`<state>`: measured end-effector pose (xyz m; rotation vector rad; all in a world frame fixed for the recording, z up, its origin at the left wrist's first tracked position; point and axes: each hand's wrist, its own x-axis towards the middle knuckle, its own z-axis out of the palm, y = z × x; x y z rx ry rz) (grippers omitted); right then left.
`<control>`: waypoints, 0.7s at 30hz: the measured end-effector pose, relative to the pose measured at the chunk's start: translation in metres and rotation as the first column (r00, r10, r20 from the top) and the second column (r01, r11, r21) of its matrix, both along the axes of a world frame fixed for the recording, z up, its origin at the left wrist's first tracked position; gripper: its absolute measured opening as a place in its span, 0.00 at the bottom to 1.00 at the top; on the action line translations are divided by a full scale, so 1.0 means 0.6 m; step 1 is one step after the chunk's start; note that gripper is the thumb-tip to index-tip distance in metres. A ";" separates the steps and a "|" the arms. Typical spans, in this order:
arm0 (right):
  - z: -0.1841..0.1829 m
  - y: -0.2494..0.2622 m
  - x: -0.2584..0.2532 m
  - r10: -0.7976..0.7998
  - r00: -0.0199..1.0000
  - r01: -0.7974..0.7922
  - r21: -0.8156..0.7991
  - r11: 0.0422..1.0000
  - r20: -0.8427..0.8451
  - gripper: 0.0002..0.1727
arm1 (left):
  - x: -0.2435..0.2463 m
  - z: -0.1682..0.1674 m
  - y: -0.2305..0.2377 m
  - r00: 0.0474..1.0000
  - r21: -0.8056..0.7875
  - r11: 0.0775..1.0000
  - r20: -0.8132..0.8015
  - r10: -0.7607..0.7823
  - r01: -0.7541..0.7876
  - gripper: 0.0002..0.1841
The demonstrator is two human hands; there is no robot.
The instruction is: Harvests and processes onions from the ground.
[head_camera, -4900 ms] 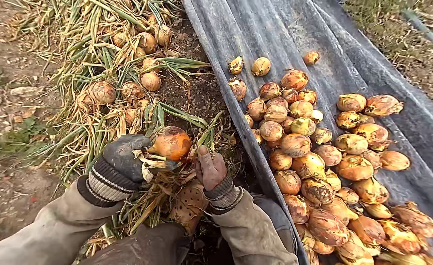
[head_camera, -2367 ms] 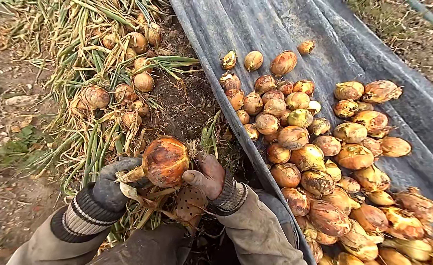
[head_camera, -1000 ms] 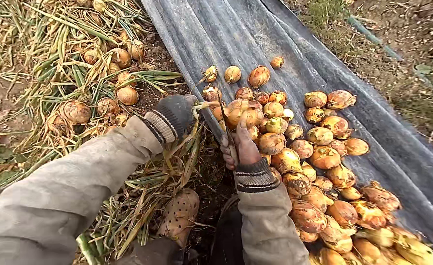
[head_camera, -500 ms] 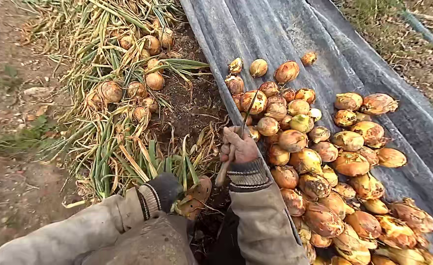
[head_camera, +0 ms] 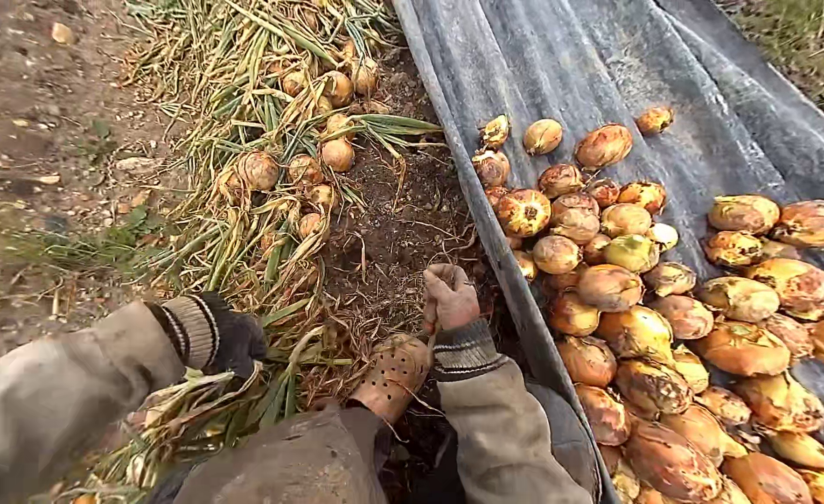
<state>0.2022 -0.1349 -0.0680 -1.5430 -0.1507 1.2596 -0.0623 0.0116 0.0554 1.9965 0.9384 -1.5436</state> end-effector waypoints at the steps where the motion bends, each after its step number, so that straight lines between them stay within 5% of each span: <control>1: -0.022 -0.003 -0.005 0.077 0.995 -0.072 -0.079 0.994 0.067 0.18 | 0.026 -0.009 0.042 0.978 0.100 0.990 0.195 0.080 -0.101 0.10; 3: -0.037 -0.003 -0.004 0.220 0.964 -0.198 -0.152 0.968 0.149 0.20 | 0.082 -0.050 0.130 0.910 0.299 0.928 0.405 0.087 -0.222 0.11; 4: -0.037 -0.002 0.000 0.272 0.945 -0.245 -0.158 0.957 0.184 0.20 | 0.112 -0.076 0.168 0.896 0.396 0.879 0.437 0.074 -0.266 0.19; 6: -0.037 -0.001 0.005 0.316 0.920 -0.290 -0.138 0.947 0.233 0.17 | 0.163 -0.138 0.211 0.928 0.552 0.785 0.365 0.076 -0.282 0.38; 8: -0.037 -0.002 0.006 0.350 0.904 -0.326 -0.136 0.936 0.244 0.15 | 0.187 -0.198 0.203 0.944 0.581 0.753 0.287 0.164 -0.308 0.46; 13: -0.024 0.007 0.008 0.451 0.851 -0.409 -0.200 0.890 0.268 0.17 | 0.143 -0.290 0.203 0.795 0.522 0.638 0.552 0.253 -0.566 0.53; 18: -0.016 0.011 0.002 0.525 0.798 -0.483 -0.207 0.851 0.294 0.18 | 0.122 -0.239 0.127 0.557 0.327 0.633 0.805 0.202 -0.702 0.59; 21: -0.019 0.010 -0.001 0.536 0.795 -0.510 -0.164 0.844 0.283 0.25 | 0.132 -0.200 0.042 0.243 0.083 0.676 0.959 0.146 -0.732 0.56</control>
